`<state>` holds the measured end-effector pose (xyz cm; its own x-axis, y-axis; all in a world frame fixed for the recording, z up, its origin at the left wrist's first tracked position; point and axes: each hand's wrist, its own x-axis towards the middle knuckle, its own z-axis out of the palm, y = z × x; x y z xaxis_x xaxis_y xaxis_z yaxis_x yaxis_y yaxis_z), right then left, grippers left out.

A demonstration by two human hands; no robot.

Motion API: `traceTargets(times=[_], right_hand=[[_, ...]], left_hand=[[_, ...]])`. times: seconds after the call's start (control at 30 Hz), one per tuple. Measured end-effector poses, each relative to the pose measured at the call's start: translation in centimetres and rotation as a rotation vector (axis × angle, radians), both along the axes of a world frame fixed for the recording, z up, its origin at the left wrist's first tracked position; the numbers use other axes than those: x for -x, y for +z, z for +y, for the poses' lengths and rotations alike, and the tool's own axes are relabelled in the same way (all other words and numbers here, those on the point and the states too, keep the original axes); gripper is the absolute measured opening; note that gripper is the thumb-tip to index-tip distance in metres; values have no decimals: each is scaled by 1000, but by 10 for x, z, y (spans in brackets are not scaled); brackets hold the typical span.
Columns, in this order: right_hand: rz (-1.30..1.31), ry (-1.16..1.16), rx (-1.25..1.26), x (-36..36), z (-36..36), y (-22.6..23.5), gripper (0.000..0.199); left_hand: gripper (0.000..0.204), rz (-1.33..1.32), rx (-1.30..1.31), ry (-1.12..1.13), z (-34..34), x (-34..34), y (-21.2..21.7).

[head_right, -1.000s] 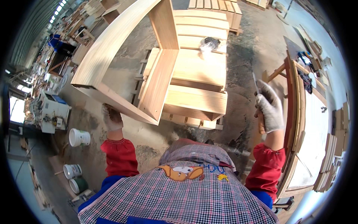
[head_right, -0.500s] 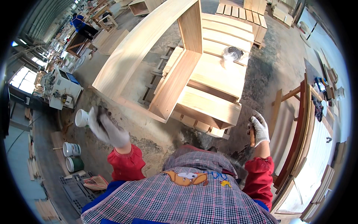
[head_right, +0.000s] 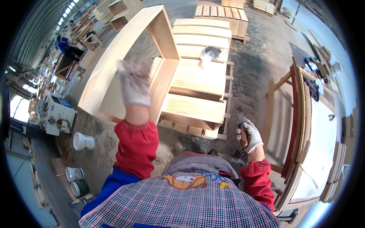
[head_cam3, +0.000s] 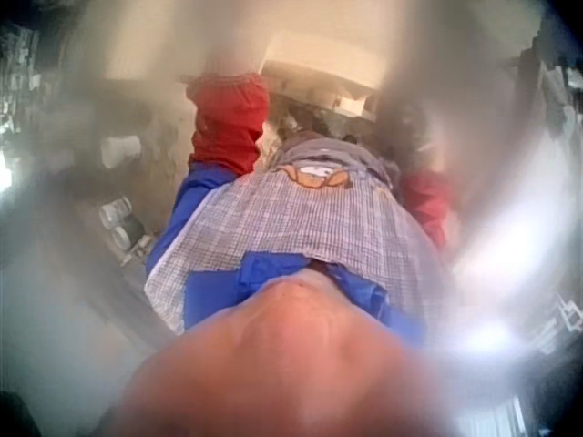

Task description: The person applies wood putty to the edges and joints of a wooden box frame using a small putty knife.

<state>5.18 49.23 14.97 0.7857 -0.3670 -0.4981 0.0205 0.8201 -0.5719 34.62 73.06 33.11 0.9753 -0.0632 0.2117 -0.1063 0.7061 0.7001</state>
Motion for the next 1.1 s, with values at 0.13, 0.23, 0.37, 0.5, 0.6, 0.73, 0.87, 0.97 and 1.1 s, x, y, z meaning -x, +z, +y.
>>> traceTargets(times=[0.13, 0.23, 0.37, 0.5, 0.6, 0.73, 0.87, 0.97, 1.1], right_hand=[[-23, -1, 8, 13, 12, 12, 44], [-18, -26, 44, 21, 14, 18, 41], [-5, -95, 42, 31, 15, 17, 38], [-6, -130, 25, 31, 14, 8, 36], [-42, -163, 21, 28, 10, 7, 35], [-24, -197, 22, 7, 19, 16, 33], [-78, -233, 48, 7, 20, 16, 32], [-78, -270, 54, 9, 22, 35, 33], [-95, -300, 99, 16, 21, 51, 35]], left_hand=[[58, 7, 261, 49, -22, -39, 31], [56, 222, 185, -127, 2, -59, 38], [51, 211, 35, -475, 61, -55, 40], [53, 257, 150, -478, 105, -43, 63], [44, 119, 63, -325, 94, -44, 73], [39, 117, -34, -19, 92, -40, 80], [38, 169, -144, -102, 71, -22, 77], [39, 181, -197, -298, 64, -14, 53], [46, 170, -209, -339, 32, 24, 37]])
